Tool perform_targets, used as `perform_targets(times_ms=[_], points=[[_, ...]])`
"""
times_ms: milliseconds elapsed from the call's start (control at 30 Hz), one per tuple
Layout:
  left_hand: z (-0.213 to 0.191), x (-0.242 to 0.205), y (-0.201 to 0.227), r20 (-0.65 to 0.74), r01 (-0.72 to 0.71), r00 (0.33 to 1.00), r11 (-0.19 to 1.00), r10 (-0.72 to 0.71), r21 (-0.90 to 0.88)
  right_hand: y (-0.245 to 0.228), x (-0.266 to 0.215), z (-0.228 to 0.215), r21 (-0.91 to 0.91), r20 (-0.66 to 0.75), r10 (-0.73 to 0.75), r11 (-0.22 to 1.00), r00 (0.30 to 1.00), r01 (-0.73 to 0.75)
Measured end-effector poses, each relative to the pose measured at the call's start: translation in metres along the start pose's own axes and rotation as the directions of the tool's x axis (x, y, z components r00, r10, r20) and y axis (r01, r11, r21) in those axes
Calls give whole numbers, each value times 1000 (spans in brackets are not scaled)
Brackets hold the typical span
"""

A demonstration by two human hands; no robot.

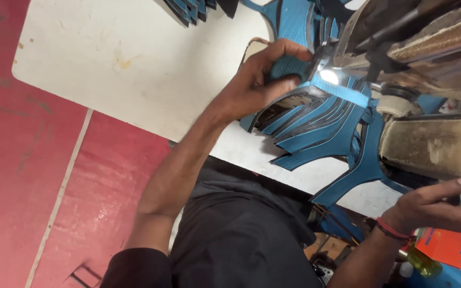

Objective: Stitching blue fabric shoe components using an industrial sewing machine.

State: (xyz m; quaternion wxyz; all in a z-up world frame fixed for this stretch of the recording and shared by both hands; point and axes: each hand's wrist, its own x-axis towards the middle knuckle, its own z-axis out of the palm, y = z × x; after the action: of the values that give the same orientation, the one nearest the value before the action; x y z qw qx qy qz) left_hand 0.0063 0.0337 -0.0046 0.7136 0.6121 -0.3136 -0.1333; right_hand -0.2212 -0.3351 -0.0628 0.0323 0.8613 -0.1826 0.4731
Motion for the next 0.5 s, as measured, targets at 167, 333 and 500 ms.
perform_targets(times_ms=[167,333,500], points=[[1,-6,7,-25,33,999,999,-33,-11,36,-20,10,-58,-66,145,987,987,-149],[-6,-4,-2,-6,-32,999,999,32,-16,77,-25,4,259,-43,299,925,953,-278],[-11,9,-20,6,-63,998,998,63,2,-112,60,-30,602,134,80,785,988,-145]])
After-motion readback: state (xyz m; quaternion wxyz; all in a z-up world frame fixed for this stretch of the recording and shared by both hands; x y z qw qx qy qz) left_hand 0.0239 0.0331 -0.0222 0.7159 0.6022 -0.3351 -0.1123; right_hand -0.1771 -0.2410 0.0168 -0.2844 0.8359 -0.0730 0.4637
